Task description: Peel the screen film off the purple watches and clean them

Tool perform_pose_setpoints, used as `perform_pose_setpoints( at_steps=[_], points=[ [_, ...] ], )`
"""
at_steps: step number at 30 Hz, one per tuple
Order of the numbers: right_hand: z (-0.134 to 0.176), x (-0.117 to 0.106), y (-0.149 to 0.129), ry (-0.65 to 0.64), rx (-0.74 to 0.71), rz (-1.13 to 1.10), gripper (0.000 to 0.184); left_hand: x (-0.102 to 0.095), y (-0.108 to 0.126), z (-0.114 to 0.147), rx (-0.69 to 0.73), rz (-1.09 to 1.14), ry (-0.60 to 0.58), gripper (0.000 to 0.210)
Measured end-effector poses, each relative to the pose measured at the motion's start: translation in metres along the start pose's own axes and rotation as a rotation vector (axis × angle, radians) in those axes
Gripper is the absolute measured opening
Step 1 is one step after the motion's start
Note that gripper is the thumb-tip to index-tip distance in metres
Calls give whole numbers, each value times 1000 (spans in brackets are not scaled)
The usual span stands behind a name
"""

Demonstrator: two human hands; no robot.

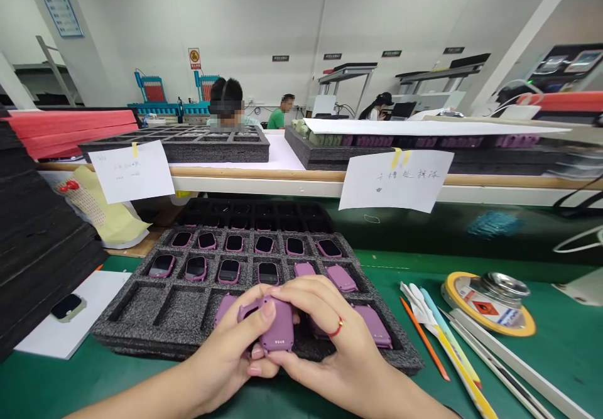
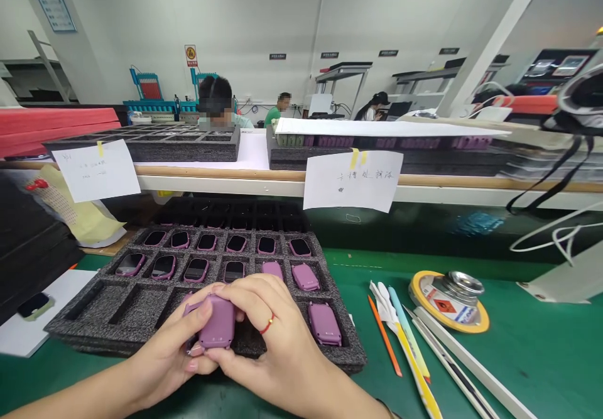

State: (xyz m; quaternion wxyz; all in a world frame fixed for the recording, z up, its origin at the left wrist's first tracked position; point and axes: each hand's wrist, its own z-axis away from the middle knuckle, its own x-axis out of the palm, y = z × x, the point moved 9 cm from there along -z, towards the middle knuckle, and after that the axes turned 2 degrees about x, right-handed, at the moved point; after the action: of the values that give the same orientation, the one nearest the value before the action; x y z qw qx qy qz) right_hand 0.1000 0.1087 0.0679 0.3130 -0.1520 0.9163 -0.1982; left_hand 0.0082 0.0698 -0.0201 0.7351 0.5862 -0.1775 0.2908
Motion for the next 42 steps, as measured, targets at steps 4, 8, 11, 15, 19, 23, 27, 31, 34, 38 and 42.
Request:
perform_pose_setpoints(
  at_steps=[4, 8, 11, 15, 19, 23, 27, 31, 34, 38, 42],
  points=[
    [3, 4, 14, -52, 91, -107, 58, -1, 25, 6, -14, -402, 53, 45],
    [6, 5, 29, -88, 253, -116, 44, -4, 100, 21, 285, -1376, 154, 28],
    [6, 8, 32, -108, 310, -111, 37, -33, 139, 32, 238, -1775, 410, 25],
    [5, 13, 27, -129, 273, -104, 32, -63, 135, 31, -14, -1823, 291, 20],
    [4, 12, 27, -113, 261, -100, 28, -60, 150, 38, 121, -1873, 405, 19],
    [3, 9, 25, -75, 233, -128, 25, -27, 141, 42, 340, -1606, 328, 29],
    [1, 2, 19, -6, 197, -188, 19, -1, 72, 24, 71, -966, -44, 42],
    [2, -4, 11, 49, 120, -241, 18, 1, 37, 7, 33, -708, 31, 53],
    [4, 3, 8, -4, 105, -222, 31, -3, 28, 1, 92, -595, 68, 60],
    [5, 15, 13, -72, 170, -225, 26, 0, 21, -3, 89, -455, -45, 60],
    [3, 13, 16, -50, 192, -257, 20, 5, 18, -6, 30, -351, -106, 56]
  ],
)
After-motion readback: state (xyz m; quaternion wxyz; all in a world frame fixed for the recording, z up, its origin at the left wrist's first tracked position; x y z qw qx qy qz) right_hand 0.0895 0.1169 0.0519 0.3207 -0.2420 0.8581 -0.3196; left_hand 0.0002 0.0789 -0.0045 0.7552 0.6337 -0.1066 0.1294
